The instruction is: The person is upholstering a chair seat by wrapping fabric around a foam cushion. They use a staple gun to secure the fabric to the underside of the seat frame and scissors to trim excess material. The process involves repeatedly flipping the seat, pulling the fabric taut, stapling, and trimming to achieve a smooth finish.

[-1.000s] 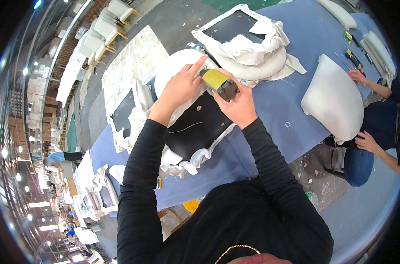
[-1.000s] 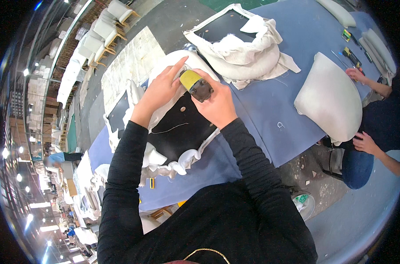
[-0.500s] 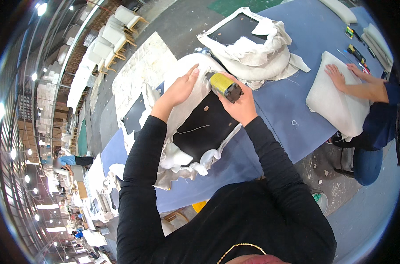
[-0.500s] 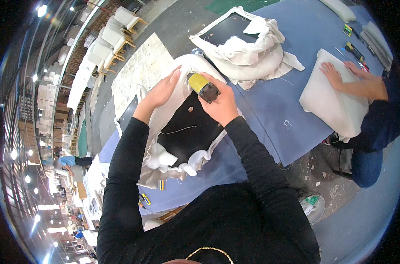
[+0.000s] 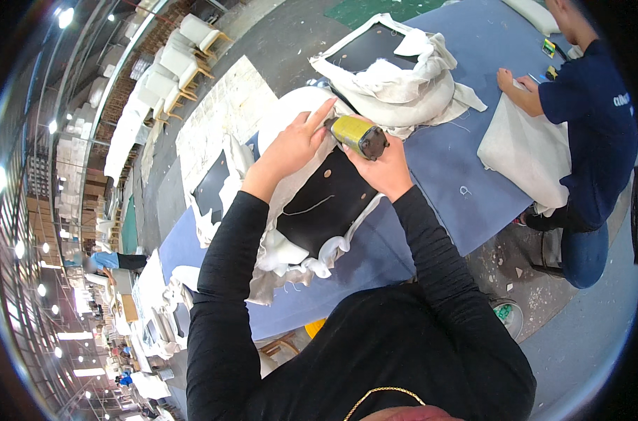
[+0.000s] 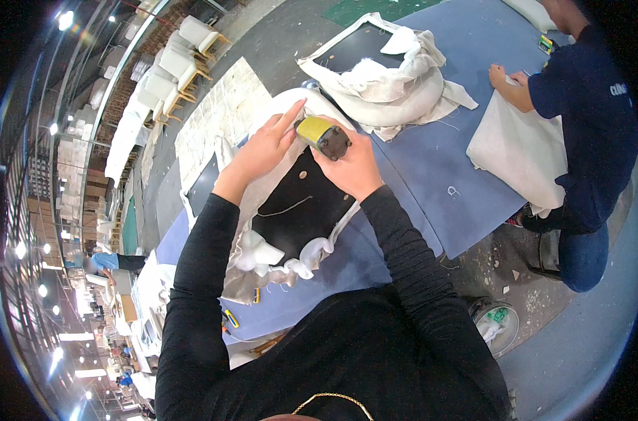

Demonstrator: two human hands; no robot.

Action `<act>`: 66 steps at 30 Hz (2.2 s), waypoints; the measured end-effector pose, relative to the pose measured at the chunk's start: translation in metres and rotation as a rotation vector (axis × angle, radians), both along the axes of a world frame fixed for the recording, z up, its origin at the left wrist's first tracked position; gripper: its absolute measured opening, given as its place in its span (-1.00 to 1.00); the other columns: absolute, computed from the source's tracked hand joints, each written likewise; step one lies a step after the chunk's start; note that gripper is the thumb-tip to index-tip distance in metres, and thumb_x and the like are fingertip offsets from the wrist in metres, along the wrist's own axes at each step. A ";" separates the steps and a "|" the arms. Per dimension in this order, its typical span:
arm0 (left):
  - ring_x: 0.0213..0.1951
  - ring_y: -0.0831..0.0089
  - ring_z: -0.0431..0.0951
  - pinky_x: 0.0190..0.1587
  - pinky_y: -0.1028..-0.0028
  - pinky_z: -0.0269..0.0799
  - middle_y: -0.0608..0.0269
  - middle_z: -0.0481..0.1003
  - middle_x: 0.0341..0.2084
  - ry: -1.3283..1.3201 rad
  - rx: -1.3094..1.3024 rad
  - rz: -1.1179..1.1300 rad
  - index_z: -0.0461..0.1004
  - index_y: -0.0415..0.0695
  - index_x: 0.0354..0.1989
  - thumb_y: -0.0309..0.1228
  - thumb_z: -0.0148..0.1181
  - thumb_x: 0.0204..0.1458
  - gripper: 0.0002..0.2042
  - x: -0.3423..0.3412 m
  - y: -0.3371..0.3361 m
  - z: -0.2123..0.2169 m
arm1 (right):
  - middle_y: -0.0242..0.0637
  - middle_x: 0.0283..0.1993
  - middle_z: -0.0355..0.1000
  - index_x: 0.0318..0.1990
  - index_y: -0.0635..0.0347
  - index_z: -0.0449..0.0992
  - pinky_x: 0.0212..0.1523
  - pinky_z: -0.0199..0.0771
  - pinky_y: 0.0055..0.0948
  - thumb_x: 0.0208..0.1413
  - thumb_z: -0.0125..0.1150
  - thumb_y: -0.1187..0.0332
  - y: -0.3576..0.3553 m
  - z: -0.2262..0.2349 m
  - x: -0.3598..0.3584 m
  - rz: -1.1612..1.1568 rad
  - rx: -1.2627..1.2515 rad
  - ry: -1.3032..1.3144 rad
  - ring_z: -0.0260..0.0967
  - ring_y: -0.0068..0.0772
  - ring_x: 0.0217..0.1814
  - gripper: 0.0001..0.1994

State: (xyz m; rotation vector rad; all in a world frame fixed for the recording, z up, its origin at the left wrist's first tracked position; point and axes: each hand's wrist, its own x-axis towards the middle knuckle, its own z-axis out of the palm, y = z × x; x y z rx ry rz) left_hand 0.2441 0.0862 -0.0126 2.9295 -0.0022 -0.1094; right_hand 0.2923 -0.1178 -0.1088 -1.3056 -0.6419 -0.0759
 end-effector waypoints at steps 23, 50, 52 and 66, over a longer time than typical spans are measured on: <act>0.55 -0.11 0.28 0.55 0.17 0.15 -0.31 0.25 0.54 0.143 -0.346 0.343 0.13 -0.06 0.66 0.25 -0.36 0.53 -0.24 -0.021 0.062 -0.017 | -0.08 -0.02 0.73 0.12 0.27 0.65 0.07 0.67 -0.33 0.09 0.51 0.48 0.022 -0.009 -0.015 0.052 0.028 0.050 0.75 -0.20 0.02 -0.59; 0.30 -0.19 0.51 0.37 0.03 0.40 -0.24 0.40 0.37 0.036 -0.252 -0.024 0.01 0.16 0.70 -0.16 0.17 0.36 -0.24 -0.049 0.035 0.004 | -0.09 -0.07 0.75 0.14 0.31 0.67 0.05 0.66 -0.37 0.11 0.50 0.44 0.012 0.011 -0.050 0.119 -0.154 0.021 0.75 -0.27 -0.01 -0.58; 0.40 -0.13 0.44 0.46 0.07 0.31 -0.20 0.38 0.43 0.181 -0.694 0.218 0.10 0.06 0.67 0.05 0.07 0.41 -0.27 -0.052 0.075 0.004 | -0.08 -0.04 0.75 0.17 0.29 0.66 0.07 0.65 -0.36 0.11 0.50 0.44 0.017 0.011 -0.058 0.115 -0.117 0.014 0.75 -0.25 0.01 -0.56; 0.18 -0.26 0.58 0.27 0.02 0.48 -0.30 0.52 0.19 -0.092 0.023 0.150 0.00 0.28 0.71 -0.18 0.05 0.50 -0.35 -0.094 0.033 -0.014 | -0.15 -0.08 0.76 0.10 0.32 0.70 0.02 0.66 -0.36 0.14 0.55 0.40 0.031 -0.012 -0.060 0.131 -0.143 0.104 0.73 -0.38 -0.06 -0.62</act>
